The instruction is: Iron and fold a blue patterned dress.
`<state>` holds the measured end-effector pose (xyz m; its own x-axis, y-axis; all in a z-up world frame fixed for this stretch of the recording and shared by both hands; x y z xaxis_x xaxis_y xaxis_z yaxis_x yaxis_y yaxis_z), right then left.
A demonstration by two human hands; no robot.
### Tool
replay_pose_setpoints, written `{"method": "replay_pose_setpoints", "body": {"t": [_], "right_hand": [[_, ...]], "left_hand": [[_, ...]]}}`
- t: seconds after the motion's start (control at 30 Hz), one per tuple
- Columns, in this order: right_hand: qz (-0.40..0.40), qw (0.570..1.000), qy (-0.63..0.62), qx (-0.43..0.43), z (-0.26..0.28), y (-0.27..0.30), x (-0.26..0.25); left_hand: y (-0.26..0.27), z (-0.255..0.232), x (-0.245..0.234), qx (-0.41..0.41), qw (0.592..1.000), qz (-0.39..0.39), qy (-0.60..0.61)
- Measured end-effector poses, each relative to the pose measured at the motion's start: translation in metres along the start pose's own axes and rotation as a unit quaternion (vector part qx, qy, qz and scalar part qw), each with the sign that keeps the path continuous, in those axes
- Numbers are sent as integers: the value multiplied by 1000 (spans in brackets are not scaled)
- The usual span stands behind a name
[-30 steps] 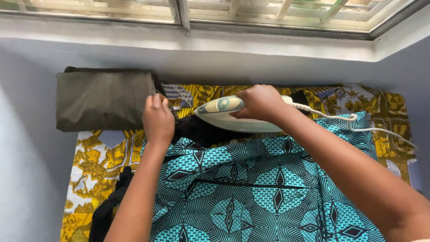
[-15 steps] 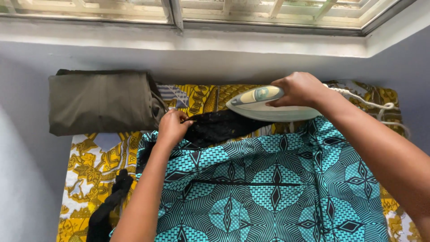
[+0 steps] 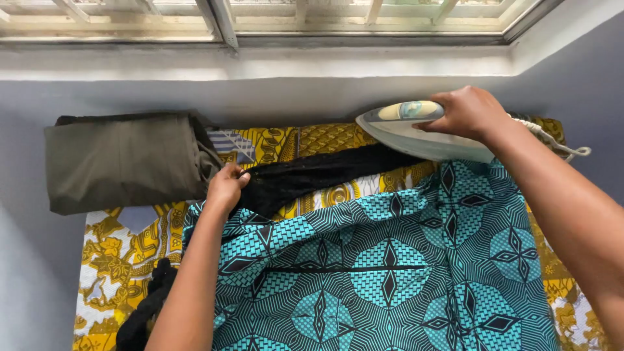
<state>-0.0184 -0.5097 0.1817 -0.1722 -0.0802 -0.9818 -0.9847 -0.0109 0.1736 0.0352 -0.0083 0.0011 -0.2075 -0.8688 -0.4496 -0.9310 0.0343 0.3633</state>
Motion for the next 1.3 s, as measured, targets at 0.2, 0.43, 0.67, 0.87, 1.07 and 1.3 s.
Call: {"method": "replay_pose_setpoints", "body": {"t": [0.2,0.43,0.67,0.87,1.07,1.3], "right_hand": [[-103,978,174,-43,21,43,-38],[-170,976,125,-48,44,136,-88],[49,976,-100,189,109,204,-85],[144,956,-147,210,160,225,-21],[189,948,-147,211,185,237,-1],[163,949,-166,212,171,238,-6]], "left_hand": [[-18,-7,14,15,999,21,-48],[37,-77,10,-65,895,326,-297],[-11,-45,-62,47,985,122,-110],[55,-134,-102,270,893,-258,-252],[62,-118,-24,395,882,30,-256],[31,-76,29,27,843,408,-348]]}}
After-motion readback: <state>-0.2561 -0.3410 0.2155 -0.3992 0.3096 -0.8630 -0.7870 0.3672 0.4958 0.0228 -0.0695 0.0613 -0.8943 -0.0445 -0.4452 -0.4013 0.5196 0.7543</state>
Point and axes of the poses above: each hand's wrist, its own y-axis away from the middle knuckle, its own x-axis out of the palm, z = x × y, the point moved 4 cm from there along -y, towards the middle knuckle, and after that the axes turned 10 degrees about y, right-handed, at the moved point
